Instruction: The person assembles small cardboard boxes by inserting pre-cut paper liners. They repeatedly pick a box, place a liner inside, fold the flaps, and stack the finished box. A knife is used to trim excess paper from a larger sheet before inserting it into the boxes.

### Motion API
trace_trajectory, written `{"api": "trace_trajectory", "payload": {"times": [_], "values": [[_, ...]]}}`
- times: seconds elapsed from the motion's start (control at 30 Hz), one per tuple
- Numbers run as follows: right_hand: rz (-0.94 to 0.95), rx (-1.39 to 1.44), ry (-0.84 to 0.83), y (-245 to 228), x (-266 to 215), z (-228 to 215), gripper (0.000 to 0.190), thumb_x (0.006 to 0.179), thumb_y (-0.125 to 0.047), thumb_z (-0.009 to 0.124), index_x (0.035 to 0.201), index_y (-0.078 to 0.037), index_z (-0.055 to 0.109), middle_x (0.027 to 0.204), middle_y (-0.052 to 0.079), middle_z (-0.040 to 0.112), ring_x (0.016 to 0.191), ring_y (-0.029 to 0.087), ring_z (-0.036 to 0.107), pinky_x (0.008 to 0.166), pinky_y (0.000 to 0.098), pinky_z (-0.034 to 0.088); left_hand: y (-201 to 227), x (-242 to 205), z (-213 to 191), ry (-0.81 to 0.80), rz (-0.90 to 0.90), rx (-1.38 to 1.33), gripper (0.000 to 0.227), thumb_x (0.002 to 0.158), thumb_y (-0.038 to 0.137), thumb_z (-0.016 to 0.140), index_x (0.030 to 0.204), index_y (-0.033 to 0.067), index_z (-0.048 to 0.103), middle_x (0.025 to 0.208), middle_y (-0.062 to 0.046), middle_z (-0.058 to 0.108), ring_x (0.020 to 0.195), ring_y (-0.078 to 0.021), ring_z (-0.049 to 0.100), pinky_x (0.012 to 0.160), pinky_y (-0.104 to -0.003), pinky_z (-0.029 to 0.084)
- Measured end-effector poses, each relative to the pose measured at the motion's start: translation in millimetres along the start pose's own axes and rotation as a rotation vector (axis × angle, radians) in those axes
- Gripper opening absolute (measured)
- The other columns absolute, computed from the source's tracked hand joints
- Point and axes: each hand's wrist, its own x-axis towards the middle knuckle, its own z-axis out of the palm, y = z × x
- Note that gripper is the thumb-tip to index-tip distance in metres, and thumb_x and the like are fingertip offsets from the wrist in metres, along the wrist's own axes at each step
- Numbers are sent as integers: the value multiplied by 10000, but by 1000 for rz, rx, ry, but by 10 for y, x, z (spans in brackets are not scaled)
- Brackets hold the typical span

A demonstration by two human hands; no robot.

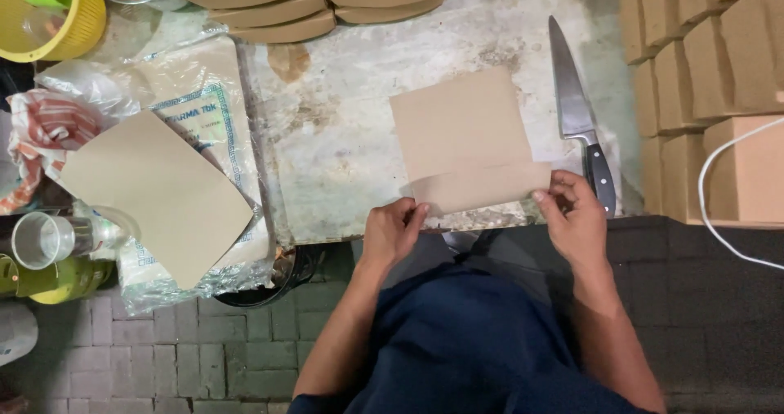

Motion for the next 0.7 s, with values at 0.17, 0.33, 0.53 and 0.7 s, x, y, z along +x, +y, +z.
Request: {"api": "trace_trajectory", "payload": {"times": [0.17, 0.33, 0.53, 0.7], "values": [[35, -160, 3, -221, 94, 53, 373, 936, -206, 754, 1244, -50, 610, 953, 144, 721, 829, 303, 690, 744, 431, 553, 255, 85, -120, -103, -229, -54, 320, 900, 419, 617, 775, 132, 683, 529, -65, 650, 550, -280, 677, 520, -344, 493], [74, -314, 7, -348, 166, 112, 374, 940, -282, 760, 1239, -110, 616, 937, 99, 727, 819, 317, 695, 732, 482, 554, 548, 140, -268, -249, -420, -137, 304, 907, 355, 553, 874, 74, 665, 435, -23, 608, 556, -243, 703, 594, -337, 530], [143, -397, -37, -315, 226, 148, 421, 903, -394, 764, 1236, -178, 622, 985, 44, 727, 895, 309, 689, 789, 484, 538, 627, 90, -343, -292, -536, -269, 330, 930, 347, 558, 933, 35, 665, 503, -63, 671, 581, -213, 711, 601, -284, 535], [-15, -398, -1, -309, 277, 203, 331, 920, -294, 806, 1152, -98, 674, 949, 102, 734, 830, 318, 703, 741, 465, 563, 730, 112, -431, -272, -548, -270, 321, 905, 301, 564, 903, -8, 655, 526, -105, 684, 613, -261, 724, 642, -326, 559]]}}
